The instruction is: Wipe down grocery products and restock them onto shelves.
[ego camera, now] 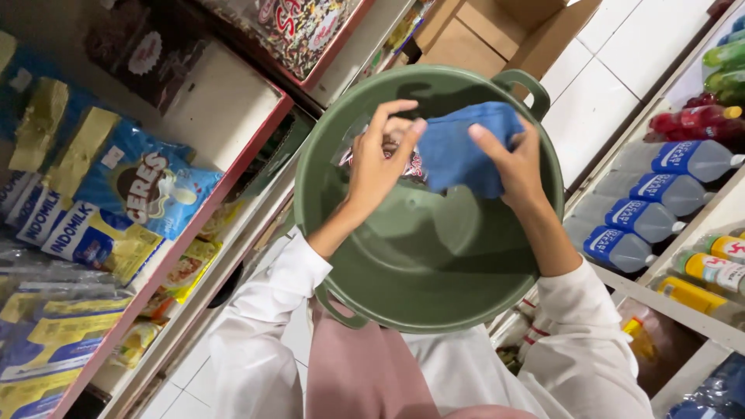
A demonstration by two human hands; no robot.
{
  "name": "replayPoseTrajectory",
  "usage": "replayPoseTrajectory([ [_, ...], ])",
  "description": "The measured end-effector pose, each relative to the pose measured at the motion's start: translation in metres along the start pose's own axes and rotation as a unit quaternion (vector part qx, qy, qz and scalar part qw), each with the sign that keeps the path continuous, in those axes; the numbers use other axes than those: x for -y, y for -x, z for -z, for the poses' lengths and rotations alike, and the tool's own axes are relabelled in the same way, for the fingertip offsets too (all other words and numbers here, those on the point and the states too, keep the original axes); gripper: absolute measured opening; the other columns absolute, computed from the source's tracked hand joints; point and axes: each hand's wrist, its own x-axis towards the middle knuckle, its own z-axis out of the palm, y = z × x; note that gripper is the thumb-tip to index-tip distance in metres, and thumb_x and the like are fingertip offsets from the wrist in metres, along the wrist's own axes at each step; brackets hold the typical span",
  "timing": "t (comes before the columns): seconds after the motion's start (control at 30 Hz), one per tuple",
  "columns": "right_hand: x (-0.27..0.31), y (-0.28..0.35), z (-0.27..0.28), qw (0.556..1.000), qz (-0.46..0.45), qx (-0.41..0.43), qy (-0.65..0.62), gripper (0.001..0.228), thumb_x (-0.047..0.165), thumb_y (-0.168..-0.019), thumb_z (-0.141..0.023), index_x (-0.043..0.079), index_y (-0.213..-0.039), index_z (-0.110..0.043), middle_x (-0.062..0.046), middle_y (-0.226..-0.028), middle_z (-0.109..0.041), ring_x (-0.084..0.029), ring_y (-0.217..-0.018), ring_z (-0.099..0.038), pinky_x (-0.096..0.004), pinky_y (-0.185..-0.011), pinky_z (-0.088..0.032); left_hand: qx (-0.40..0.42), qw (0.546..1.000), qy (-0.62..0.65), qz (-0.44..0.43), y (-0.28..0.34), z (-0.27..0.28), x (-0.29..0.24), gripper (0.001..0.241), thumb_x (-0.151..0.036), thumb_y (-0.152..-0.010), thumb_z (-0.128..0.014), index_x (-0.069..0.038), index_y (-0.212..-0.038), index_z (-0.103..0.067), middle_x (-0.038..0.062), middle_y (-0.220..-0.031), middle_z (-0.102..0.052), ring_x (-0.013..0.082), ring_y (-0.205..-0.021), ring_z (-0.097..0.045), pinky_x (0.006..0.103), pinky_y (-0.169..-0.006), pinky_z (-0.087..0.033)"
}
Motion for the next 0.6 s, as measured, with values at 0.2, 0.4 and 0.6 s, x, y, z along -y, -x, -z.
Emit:
replayPoseTrajectory([
  [0.2,-0.019,0.008,0.01,0.968,0.186,-0.112,0.124,0.019,0.018,-0.111,-0.069,0.001,-0.115,-0.06,0.002,-0.1,-0.058,-0.005,-0.087,-0.054,-0.022,-0.08,-0.046,0.023,0.966,-0.254,-0.025,0.011,-0.013,0.076,0.051,-0.03,-0.104,-0.061,0.005,-0.139,-0.046,0.023,-0.125,-0.059,0.0347,-0.115,-0.061,0.0459,-0.097,-0.051],
  [0.4,-0.013,0.012,0.008,0.951,0.221,-0.118,0.183,0.022,0.014,-0.108,-0.07,0.004,-0.099,-0.052,0.005,-0.089,-0.052,-0.004,-0.081,-0.047,-0.021,-0.074,-0.04,0.142,0.907,-0.388,0.086,0.026,-0.029,0.103,0.063,-0.024,-0.093,-0.067,0.008,-0.14,-0.039,0.032,-0.13,-0.047,0.0466,-0.119,-0.051,0.0534,-0.098,-0.046],
  [0.6,-0.012,0.016,0.004,0.938,0.236,-0.092,0.238,0.025,0.011,-0.106,-0.07,0.004,-0.093,-0.05,0.004,-0.082,-0.05,-0.004,-0.076,-0.045,-0.022,-0.07,-0.038,0.107,0.918,-0.369,0.103,0.024,-0.03,0.139,0.067,-0.025,-0.086,-0.076,0.007,-0.137,-0.044,0.028,-0.123,-0.055,0.0411,-0.116,-0.057,0.0479,-0.097,-0.049],
])
